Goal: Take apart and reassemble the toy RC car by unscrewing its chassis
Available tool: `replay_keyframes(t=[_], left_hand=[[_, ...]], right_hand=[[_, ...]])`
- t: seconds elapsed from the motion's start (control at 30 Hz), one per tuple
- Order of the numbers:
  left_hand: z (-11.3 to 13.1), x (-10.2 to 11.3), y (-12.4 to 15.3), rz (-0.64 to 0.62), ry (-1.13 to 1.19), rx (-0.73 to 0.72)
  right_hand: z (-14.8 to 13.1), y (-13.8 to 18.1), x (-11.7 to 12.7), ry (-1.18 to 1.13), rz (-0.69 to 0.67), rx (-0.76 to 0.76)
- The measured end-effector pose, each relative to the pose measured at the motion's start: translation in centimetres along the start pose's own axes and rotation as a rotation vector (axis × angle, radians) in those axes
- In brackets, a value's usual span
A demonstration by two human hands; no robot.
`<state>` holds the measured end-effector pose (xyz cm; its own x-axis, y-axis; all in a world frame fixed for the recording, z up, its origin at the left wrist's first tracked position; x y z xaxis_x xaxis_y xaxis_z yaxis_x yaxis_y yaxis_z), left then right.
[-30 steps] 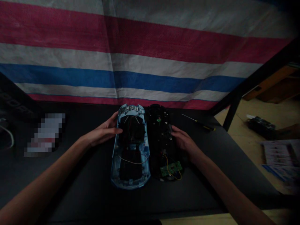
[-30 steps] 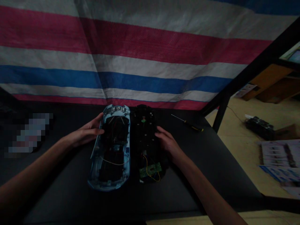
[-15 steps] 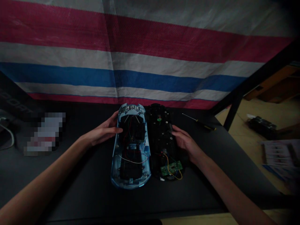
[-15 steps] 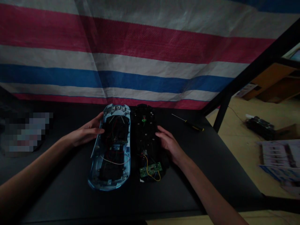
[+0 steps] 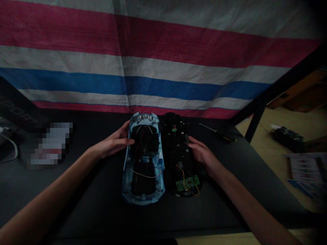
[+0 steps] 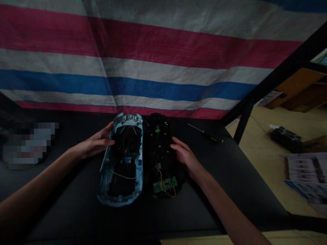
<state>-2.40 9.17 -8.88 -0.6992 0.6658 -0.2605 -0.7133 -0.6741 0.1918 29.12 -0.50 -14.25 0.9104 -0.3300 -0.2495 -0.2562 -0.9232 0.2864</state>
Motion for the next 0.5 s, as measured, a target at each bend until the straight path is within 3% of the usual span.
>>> replay_keyframes(t=[0.5], left_hand=[[0.26, -0.09, 0.13, -0.012, -0.018, -0.010]], right_hand=[[-0.19, 0.26, 0.02, 0.001, 0.001, -0.006]])
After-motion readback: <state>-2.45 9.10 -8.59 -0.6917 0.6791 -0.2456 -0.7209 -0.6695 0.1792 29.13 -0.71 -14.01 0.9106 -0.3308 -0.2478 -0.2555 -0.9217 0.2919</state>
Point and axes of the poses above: each hand's wrist, its own y-axis away from the middle knuckle, its own x-axis out of the back of the hand, z = x × y, the point moved 6 cm from there along -y, towards the middle knuckle, and after that the axes turned 6 degrees about x, right-handed, at the moved point
